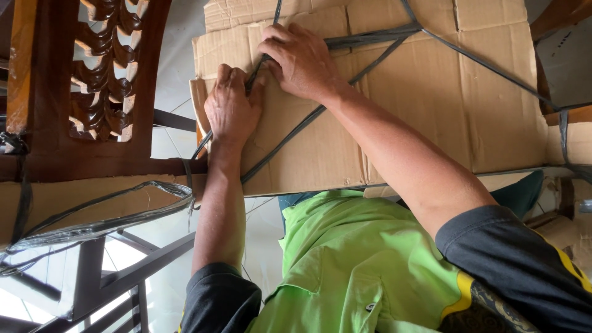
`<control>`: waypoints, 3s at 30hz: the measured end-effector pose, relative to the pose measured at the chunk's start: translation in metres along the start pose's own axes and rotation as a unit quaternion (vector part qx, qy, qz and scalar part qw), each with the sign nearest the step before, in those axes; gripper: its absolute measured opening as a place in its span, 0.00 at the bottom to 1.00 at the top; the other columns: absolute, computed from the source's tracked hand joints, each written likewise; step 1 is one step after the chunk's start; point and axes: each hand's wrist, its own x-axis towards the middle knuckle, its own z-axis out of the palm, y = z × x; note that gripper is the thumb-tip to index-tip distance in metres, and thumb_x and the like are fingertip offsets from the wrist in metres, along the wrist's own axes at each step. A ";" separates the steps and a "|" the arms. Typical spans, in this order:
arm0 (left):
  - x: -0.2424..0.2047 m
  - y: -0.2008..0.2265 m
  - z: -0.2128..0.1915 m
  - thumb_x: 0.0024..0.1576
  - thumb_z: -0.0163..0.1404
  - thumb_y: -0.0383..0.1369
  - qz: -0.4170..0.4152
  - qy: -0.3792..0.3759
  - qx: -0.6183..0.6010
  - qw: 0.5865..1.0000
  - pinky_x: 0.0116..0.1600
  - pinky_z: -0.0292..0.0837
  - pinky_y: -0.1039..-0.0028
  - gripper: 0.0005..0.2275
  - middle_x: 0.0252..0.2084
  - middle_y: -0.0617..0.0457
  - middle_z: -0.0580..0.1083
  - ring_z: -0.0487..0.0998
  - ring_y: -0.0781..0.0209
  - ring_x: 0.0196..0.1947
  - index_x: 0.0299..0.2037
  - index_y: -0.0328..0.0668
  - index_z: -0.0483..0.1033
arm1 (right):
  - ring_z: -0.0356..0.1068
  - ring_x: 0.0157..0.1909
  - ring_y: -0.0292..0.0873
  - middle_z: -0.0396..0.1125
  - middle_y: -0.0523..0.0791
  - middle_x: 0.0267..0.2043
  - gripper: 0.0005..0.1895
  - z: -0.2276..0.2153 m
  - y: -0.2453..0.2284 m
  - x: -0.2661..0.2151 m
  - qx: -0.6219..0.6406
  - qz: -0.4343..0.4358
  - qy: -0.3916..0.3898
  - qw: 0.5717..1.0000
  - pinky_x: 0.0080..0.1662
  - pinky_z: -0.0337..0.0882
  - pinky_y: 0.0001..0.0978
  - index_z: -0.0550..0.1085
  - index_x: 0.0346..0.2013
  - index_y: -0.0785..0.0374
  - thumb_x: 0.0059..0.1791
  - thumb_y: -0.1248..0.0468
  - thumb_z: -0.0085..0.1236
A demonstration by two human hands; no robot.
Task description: The person secures cardboard packaging onto wooden chair parts by wrapping and knotting plastic straps around them.
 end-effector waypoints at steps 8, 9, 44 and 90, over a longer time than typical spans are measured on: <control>-0.007 0.005 0.011 0.62 0.55 0.30 0.060 0.105 0.007 0.993 0.32 0.65 0.58 0.05 0.34 0.46 0.69 0.70 0.45 0.32 0.37 0.38 0.73 | 0.63 0.44 0.48 0.69 0.41 0.47 0.11 0.004 0.001 -0.002 -0.017 -0.003 0.009 1.000 0.41 0.65 0.42 0.75 0.41 0.58 0.44 0.65 0.63; -0.009 0.006 0.014 0.61 0.53 0.27 0.060 0.110 0.005 0.992 0.37 0.67 0.59 0.04 0.35 0.47 0.71 0.70 0.46 0.33 0.44 0.39 0.75 | 0.65 0.47 0.48 0.70 0.42 0.48 0.12 0.003 0.001 -0.003 -0.023 -0.001 -0.006 1.000 0.44 0.68 0.41 0.76 0.43 0.58 0.45 0.63 0.64; -0.098 0.094 -0.028 0.60 0.41 0.64 0.083 -0.048 0.020 0.995 0.71 0.51 0.38 0.40 0.71 0.36 0.64 0.62 0.33 0.71 0.70 0.37 0.65 | 0.71 0.55 0.58 0.72 0.54 0.50 0.14 -0.171 -0.030 -0.212 0.009 0.190 0.163 0.968 0.63 0.69 0.55 0.78 0.52 0.70 0.55 0.66 0.56; -0.120 0.085 -0.022 0.62 0.35 0.71 0.282 -0.175 0.073 0.940 0.77 0.26 0.41 0.43 0.79 0.44 0.52 0.46 0.48 0.79 0.77 0.45 0.55 | 0.59 0.71 0.51 0.65 0.43 0.69 0.42 -0.145 -0.094 -0.262 -0.182 0.330 -0.067 0.924 0.70 0.43 0.52 0.76 0.63 0.49 0.54 0.29 0.27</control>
